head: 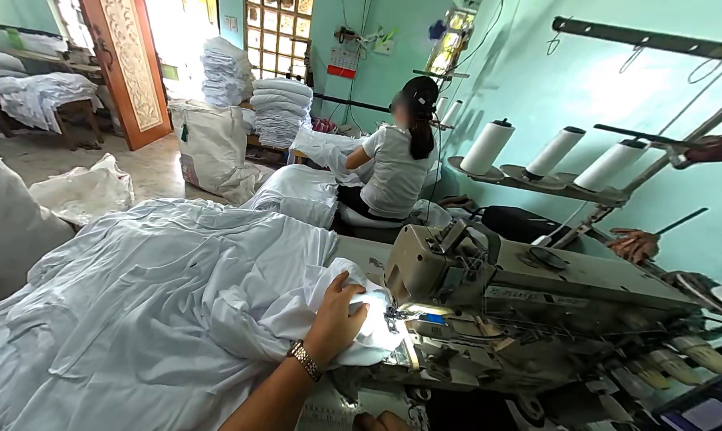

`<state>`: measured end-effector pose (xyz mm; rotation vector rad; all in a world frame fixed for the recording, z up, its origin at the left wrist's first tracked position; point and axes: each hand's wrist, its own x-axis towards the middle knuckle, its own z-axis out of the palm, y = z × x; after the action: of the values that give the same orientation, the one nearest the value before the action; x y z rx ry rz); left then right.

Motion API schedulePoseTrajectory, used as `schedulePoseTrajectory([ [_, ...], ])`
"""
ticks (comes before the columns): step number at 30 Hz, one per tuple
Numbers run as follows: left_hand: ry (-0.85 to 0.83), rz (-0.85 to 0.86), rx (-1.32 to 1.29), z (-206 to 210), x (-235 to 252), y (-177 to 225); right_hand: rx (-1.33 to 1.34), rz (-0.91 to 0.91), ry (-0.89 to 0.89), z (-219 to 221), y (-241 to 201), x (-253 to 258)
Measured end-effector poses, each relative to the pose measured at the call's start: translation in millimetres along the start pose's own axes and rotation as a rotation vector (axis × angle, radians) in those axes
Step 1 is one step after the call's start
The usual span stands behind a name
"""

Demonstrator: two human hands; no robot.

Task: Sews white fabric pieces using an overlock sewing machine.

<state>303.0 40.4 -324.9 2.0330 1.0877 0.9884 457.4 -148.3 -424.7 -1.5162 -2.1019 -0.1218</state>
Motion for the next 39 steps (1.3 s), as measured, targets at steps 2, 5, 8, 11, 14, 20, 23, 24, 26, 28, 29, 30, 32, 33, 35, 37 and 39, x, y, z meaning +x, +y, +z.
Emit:
schedulePoseTrajectory([
  [2, 0.002, 0.006, 0.002, 0.5, -0.4, -0.6, 0.002, -0.002, 0.006, -0.4, -0.7, -0.6],
  [5, 0.004, 0.018, 0.0, -0.3, -0.5, -0.8, -0.001, -0.005, 0.009, -0.6, -0.7, 0.0],
  [8, 0.013, 0.027, 0.006, -0.2, -0.8, -1.9, 0.002, -0.007, 0.011, -0.7, -1.5, 0.5],
  [11, 0.009, 0.016, 0.011, -0.6, -0.8, -1.4, 0.012, -0.01, 0.019, -0.2, -0.9, 0.7],
  [14, -0.004, 0.007, 0.018, -1.4, -0.6, -0.6, 0.042, 0.006, -0.022, -1.6, -0.9, 1.0],
  [20, -0.002, 0.009, 0.018, -1.7, -1.7, -0.2, 0.046, -0.008, -0.006, -0.6, -0.4, -0.9],
  [23, 0.001, 0.016, 0.024, -1.2, -2.2, -0.7, 0.034, -0.014, -0.002, -0.7, -0.4, -1.5],
  [24, 0.001, 0.017, 0.024, -1.3, -1.9, -0.6, 0.031, -0.012, 0.002, -1.0, -0.4, -1.1],
  [26, -0.002, 0.016, 0.025, -1.2, -1.7, -0.2, 0.02, -0.005, 0.008, -1.9, -1.5, -0.9],
  [28, 0.001, 0.017, 0.026, -0.6, -2.6, -1.0, 0.018, -0.001, -0.006, -2.9, -2.8, -1.3],
  [29, 0.006, 0.02, 0.024, -0.7, -2.6, -1.2, 0.018, -0.002, -0.014, -3.0, -3.0, -1.2],
  [30, 0.009, 0.026, 0.024, -0.9, -2.4, -1.6, 0.022, -0.007, -0.017, -2.8, -2.9, -1.1],
  [32, 0.015, 0.037, 0.023, -1.5, -2.6, -1.5, 0.076, -0.022, 0.027, -2.5, -1.1, -2.6],
  [33, 0.013, 0.039, 0.022, -1.7, -3.4, -1.3, 0.15, -0.018, 0.078, -4.4, 0.0, -4.8],
  [35, 0.011, 0.046, 0.02, -2.1, -4.1, -1.1, 0.285, 0.034, 0.223, -24.0, -1.6, -6.0],
  [37, 0.012, 0.045, 0.026, -2.3, -2.3, -1.1, 0.21, 0.122, 0.372, -66.7, 2.8, -1.9],
  [39, 0.009, 0.026, 0.029, -3.3, -2.4, -0.3, 0.083, 0.215, 0.585, -115.8, 23.8, 0.5],
])
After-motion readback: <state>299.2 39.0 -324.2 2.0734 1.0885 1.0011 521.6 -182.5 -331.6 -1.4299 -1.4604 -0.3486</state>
